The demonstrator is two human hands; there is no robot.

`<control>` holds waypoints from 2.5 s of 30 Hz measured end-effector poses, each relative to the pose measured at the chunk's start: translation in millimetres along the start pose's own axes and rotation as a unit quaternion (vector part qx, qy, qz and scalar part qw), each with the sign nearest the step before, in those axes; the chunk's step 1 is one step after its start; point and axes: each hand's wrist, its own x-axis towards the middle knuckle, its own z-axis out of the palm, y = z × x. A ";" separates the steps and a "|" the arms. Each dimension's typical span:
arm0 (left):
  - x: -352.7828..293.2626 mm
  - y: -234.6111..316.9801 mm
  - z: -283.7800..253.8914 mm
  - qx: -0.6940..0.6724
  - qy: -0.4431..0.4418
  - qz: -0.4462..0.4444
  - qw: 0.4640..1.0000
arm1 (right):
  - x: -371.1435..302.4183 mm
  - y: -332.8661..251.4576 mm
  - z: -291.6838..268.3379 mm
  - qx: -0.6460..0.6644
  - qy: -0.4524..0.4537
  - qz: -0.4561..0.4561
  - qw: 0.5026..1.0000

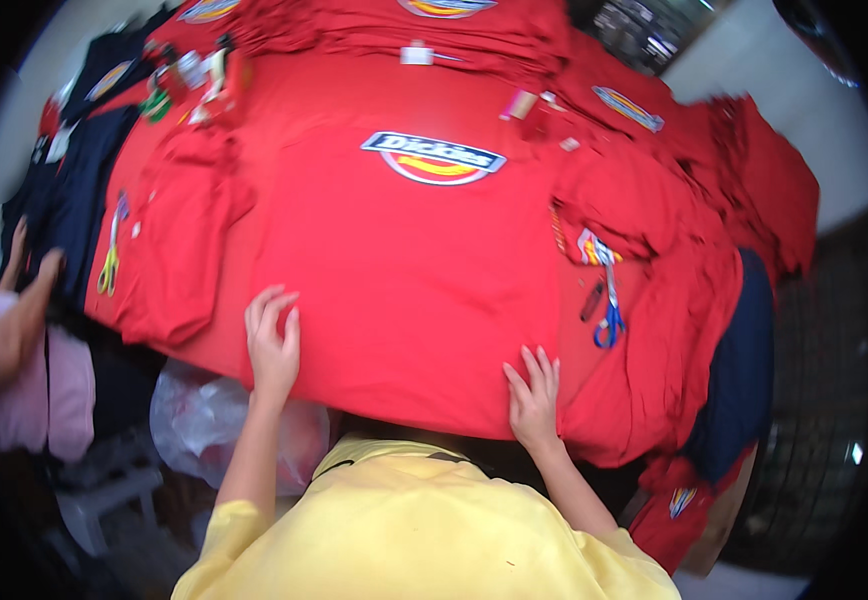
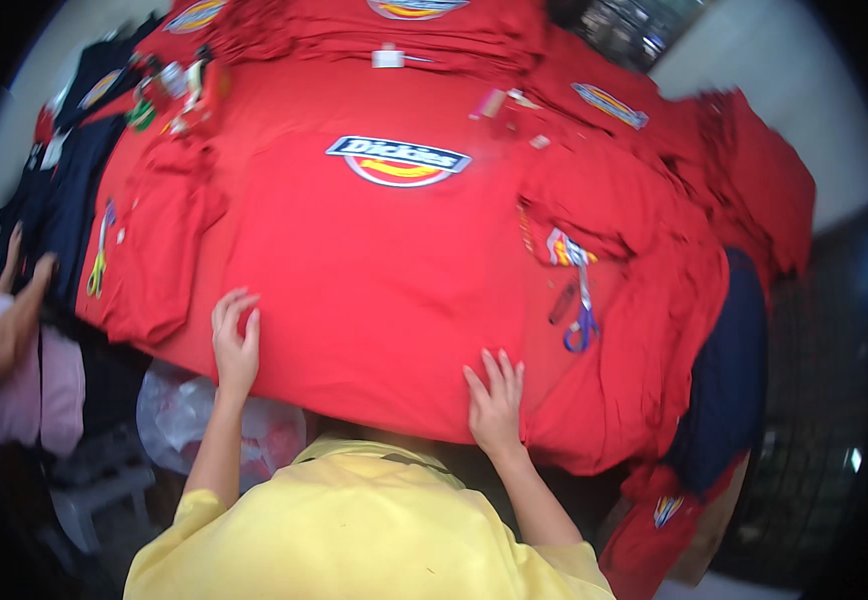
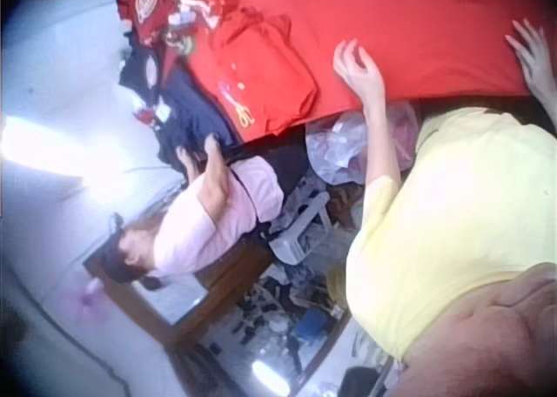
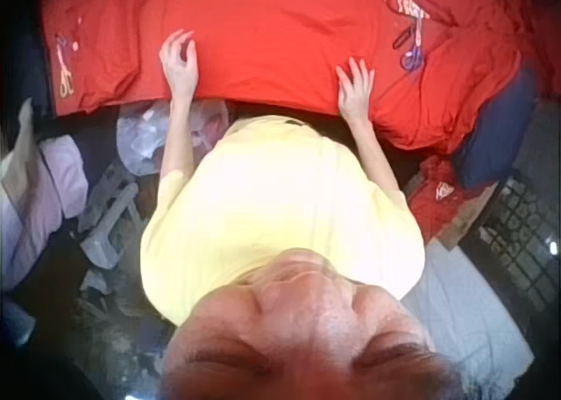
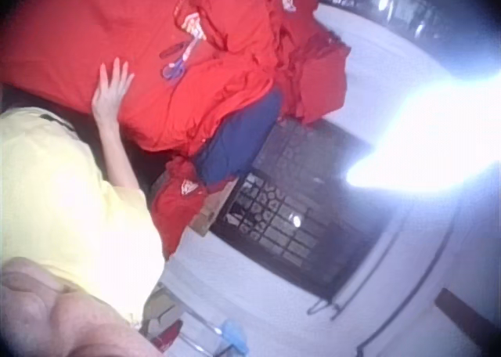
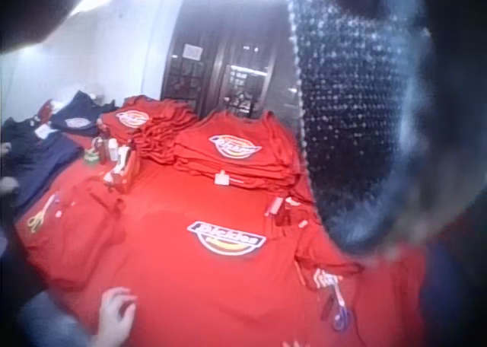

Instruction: The person folds red tank tops on a table. The person lays out a shirt, smooths it, folds the sides inward, then folds it in half, and places it onto a stack.

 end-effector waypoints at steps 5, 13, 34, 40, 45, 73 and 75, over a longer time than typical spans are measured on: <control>118.7 -10.4 91.8 0.080 -0.089 0.124 0.985 | -63.8 3.6 -17.7 0.005 0.139 0.237 0.961; 125.8 -30.7 94.0 0.327 -0.172 0.075 0.926 | -82.6 -14.2 -26.8 0.064 0.135 0.269 0.952; 209.8 193.4 213.3 0.303 -0.376 0.376 0.791 | -97.1 -53.7 -43.8 0.208 0.155 0.306 0.916; 253.8 169.8 93.0 0.124 -0.352 0.362 0.854 | -84.3 -53.0 -48.4 0.367 0.173 0.355 0.842; 249.8 152.5 -24.9 0.197 -0.335 0.372 0.843 | -59.3 -47.0 -87.2 0.515 0.153 0.332 0.776; 334.9 149.3 93.1 0.067 -0.239 0.373 0.894 | -30.1 -61.8 -23.8 0.610 0.093 0.315 0.721; 306.2 145.8 177.9 0.074 -0.296 0.338 0.890 | -47.8 -55.1 -12.4 0.521 0.077 0.433 0.732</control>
